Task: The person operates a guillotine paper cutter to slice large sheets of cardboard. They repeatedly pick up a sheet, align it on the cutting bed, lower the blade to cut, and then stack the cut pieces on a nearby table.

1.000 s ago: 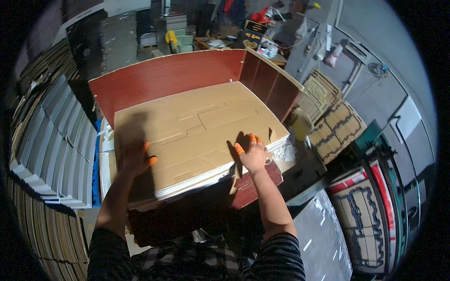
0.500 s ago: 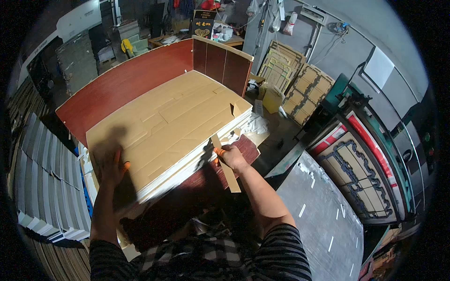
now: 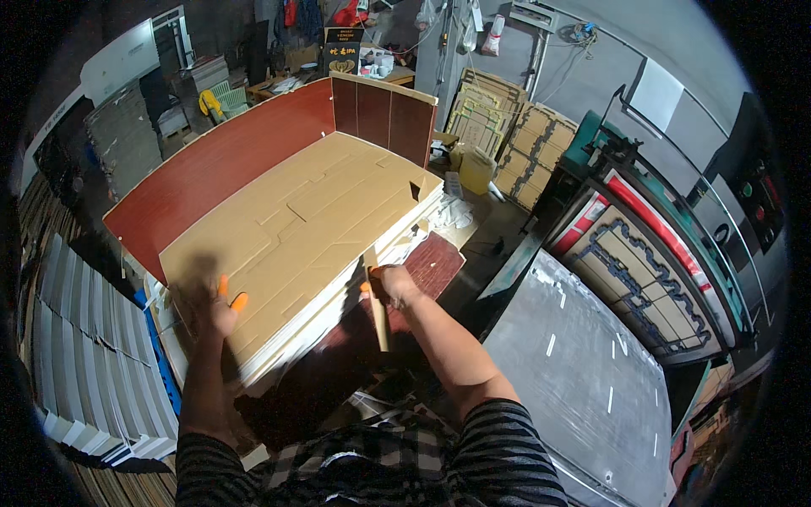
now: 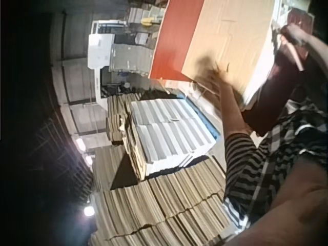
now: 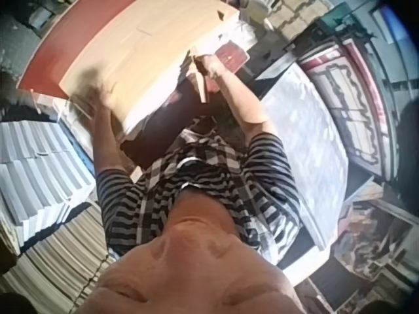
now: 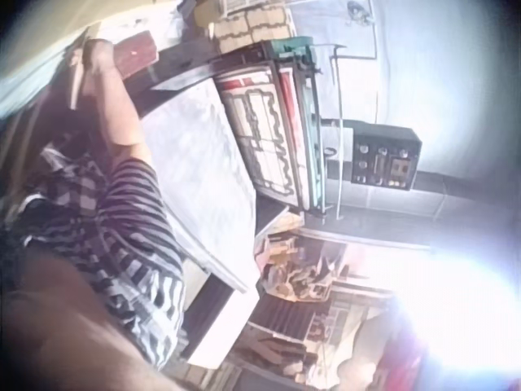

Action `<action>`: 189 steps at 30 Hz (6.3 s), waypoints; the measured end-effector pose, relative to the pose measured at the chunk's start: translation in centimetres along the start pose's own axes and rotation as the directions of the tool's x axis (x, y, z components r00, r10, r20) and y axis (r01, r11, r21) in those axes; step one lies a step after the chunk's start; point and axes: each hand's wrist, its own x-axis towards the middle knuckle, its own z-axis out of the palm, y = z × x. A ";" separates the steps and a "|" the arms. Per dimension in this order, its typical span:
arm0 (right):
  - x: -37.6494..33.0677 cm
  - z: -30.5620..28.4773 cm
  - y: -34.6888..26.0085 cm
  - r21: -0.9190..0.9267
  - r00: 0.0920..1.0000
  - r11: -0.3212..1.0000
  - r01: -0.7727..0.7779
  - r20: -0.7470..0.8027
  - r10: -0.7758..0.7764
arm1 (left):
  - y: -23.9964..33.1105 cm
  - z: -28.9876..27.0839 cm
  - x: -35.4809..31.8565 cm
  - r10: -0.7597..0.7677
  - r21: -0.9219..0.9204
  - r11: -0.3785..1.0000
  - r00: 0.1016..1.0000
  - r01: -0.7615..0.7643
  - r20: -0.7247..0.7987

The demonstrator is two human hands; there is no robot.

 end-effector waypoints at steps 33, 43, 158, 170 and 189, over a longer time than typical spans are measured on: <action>-2.1 7.0 4.7 -0.150 0.998 0.989 0.010 -0.065 -0.020 | 2.8 -4.2 0.2 -0.139 -0.122 0.974 0.929 0.191 0.342; -3.9 10.5 5.9 0.391 0.997 0.918 0.072 -0.029 -0.066 | 2.4 -4.6 -0.1 -0.133 -0.115 0.977 0.938 0.177 0.320; -69.9 -35.4 17.5 -0.862 0.830 0.337 -0.379 -0.477 -0.289 | 58.7 -9.5 -30.9 0.871 -0.338 0.417 0.264 -0.844 0.416; -61.2 -41.3 18.1 -0.746 0.739 0.346 -0.569 -0.649 -0.183 | 62.3 -5.9 -29.3 0.872 -0.303 0.473 0.389 -0.828 0.297; -63.1 -44.0 17.4 -0.690 0.700 0.351 -0.633 -0.704 -0.120 | 62.6 -14.0 -41.3 0.952 -0.474 0.129 -0.025 -0.871 0.304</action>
